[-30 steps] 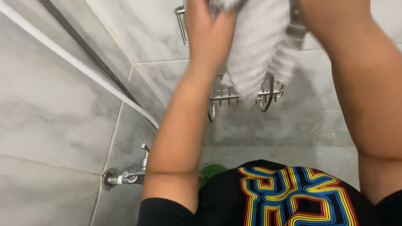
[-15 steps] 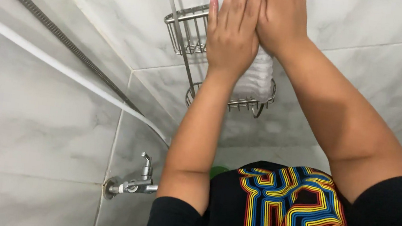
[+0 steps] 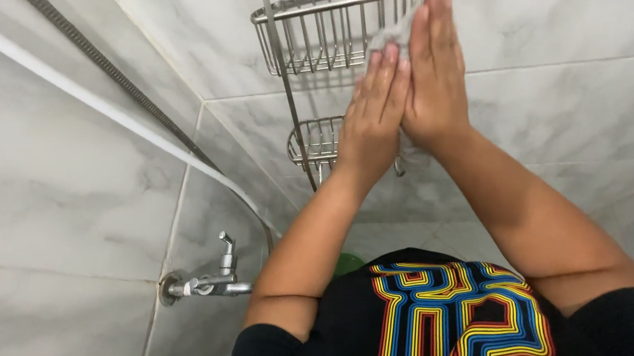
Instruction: The person wipes the tiled walls of a shower area with a cloth. They then remove a metal wire basket from the wall, wipe it thoroughly, and reattach it to the wall before continuing to wipe the surrounding tiles.
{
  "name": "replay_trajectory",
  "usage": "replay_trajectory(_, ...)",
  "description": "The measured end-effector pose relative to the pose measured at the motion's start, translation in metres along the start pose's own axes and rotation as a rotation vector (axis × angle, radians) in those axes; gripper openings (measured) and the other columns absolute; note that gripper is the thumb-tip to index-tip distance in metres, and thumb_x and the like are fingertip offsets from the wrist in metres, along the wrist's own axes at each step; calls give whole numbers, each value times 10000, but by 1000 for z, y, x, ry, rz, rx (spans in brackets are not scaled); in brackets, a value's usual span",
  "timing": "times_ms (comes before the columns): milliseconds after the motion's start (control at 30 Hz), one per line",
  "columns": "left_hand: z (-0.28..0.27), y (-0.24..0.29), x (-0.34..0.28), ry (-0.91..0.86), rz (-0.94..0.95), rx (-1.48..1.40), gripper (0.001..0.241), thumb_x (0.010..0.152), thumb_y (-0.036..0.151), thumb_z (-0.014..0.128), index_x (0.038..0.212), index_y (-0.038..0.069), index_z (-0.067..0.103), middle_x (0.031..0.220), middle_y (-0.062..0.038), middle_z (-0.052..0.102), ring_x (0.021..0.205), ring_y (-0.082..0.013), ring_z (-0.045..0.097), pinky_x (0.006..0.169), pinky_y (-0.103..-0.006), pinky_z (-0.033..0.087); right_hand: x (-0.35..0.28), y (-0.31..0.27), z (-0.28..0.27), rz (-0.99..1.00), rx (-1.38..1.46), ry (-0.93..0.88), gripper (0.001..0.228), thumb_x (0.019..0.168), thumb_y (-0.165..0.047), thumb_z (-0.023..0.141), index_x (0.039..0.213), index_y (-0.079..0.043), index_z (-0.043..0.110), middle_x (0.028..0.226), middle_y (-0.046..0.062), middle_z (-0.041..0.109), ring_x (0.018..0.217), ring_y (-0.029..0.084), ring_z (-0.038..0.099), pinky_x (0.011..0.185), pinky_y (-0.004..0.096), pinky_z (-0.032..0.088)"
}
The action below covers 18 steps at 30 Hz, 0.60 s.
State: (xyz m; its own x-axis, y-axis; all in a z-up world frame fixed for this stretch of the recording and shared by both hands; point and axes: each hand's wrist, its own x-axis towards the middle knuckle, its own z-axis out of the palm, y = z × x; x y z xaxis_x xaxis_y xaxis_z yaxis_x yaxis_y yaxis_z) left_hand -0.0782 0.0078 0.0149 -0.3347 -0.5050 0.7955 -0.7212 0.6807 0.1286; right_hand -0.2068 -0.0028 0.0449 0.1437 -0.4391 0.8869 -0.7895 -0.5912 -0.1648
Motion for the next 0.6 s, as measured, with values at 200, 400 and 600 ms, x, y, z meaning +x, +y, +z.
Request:
replay_trajectory(200, -25, -8, -9, 68, -61, -277, 524, 842, -52, 678, 1338, 106, 613, 1404, -65, 624, 1262, -270, 654, 1091, -370, 546, -42, -27, -34, 27, 188, -256, 797, 1084, -140, 592, 1677, -25, 72, 1733, 229, -29, 1656, 382, 69, 1370, 504, 282)
replay_trajectory(400, -66, -14, 26, 425, 97, -339, 266, 1043, -25, 387, 1111, 117, 602, 1191, -82, 654, 1110, -267, 672, 1035, -419, 566, -20, -32, -55, 53, 181, -73, 530, 945, 20, 712, 1461, -73, 637, 1179, 174, 622, 1072, 382, 637, 918, 448, 518)
replay_trajectory(600, -124, -56, 89, 540, -12, -79, 288, 775, -154, 625, 1002, 17, 669, 1226, -156, 496, 1095, -366, 575, 997, -448, 514, 80, -59, -46, -59, 260, 55, 439, 955, 166, 664, 1368, 47, 572, 1250, 258, 567, 1068, 428, 540, 924, 496, 460)
